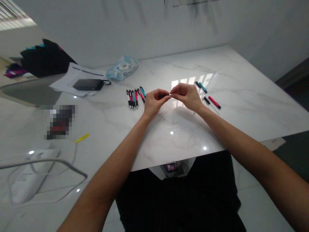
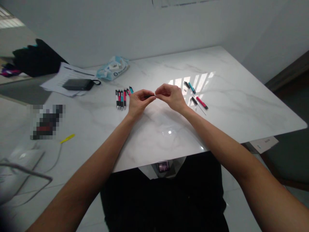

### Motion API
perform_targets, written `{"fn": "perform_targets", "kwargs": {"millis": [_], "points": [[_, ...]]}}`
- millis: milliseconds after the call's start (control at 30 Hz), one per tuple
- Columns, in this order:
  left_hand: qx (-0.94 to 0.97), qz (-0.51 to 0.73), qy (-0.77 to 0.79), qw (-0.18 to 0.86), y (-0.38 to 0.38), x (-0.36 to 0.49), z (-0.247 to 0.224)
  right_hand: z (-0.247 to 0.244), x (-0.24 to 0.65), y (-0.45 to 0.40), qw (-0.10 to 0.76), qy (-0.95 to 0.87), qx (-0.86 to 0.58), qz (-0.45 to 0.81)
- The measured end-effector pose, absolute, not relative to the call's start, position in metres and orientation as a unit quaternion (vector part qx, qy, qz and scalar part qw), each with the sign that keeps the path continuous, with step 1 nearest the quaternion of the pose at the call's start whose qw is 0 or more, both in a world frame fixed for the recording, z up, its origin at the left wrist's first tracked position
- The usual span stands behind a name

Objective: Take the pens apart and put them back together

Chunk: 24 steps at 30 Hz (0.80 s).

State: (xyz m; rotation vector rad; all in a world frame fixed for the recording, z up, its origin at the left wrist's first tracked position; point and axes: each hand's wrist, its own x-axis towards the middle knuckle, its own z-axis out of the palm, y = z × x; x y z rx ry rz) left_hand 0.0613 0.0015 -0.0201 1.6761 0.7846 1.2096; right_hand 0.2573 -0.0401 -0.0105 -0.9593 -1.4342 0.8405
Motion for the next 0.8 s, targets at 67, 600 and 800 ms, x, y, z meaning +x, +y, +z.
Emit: {"fn": "perform_targets", "kwargs": {"millis": [67, 600, 800], "points": [[0.684, 0.49, 0.314, 0.44, 0.0014, 0.0608, -0.0197, -0.0109, 0.2573, -0.0398, 0.575, -0.607, -0.408, 0.368], [0.707, 0.494, 0.322, 0.39, -0.0042, 0.0613, -0.0134, -0.0128, 0.2605, -0.0361, 0.585, -0.575, -0.401, 0.408], [0.716, 0.488, 0.332, 0.372, -0.0041, 0.0617, -0.0148, -0.011, 0.2596, -0.0366, 0.586, -0.571, -0.406, 0.409]]}}
